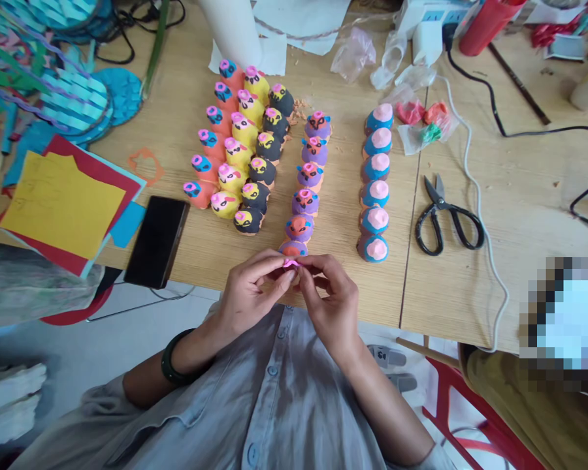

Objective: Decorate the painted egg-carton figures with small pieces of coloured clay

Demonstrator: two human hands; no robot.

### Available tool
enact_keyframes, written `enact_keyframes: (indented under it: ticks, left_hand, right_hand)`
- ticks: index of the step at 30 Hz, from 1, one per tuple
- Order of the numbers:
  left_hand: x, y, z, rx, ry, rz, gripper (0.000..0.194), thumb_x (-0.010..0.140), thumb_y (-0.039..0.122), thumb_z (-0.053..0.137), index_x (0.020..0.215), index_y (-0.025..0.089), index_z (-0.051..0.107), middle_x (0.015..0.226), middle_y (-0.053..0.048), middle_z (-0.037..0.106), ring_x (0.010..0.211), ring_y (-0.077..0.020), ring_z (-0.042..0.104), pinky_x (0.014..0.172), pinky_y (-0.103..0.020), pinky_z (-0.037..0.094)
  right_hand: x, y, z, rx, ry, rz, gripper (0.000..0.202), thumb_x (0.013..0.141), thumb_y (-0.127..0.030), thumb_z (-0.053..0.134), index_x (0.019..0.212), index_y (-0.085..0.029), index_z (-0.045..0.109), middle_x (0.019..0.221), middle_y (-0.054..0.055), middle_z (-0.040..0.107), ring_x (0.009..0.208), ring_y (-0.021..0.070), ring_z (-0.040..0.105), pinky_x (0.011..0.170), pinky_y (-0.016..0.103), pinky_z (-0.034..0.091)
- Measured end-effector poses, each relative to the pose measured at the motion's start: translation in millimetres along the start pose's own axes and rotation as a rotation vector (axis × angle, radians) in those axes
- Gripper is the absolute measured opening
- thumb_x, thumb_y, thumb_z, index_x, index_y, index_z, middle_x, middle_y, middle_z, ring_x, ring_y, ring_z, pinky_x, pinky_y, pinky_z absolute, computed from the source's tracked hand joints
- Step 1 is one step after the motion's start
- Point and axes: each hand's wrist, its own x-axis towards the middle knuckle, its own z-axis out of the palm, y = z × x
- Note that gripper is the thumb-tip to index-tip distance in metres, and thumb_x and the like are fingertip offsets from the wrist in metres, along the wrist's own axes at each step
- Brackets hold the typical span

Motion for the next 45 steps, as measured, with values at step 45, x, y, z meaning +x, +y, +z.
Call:
enact_keyframes:
  ticks: [45]
  left_hand:
    - [5.2,-8.6,-7.0,0.096,0.063,0.191,0.005,0.093,0.017,0.067,0.095,0.02,0.07,0.089,-0.003,0.074,0.083,-0.0134,0.07,0.074,-0.023,0.058]
  right_hand:
    - [9.5,4.2,-6.0,0.384,-0.052,0.351,0.023,0.084,-0.042,0.078,0.083,-0.019,0.072,0.066,-0.003,0.061,0.052,0.0101,0.055,0.044,0.025,0.059]
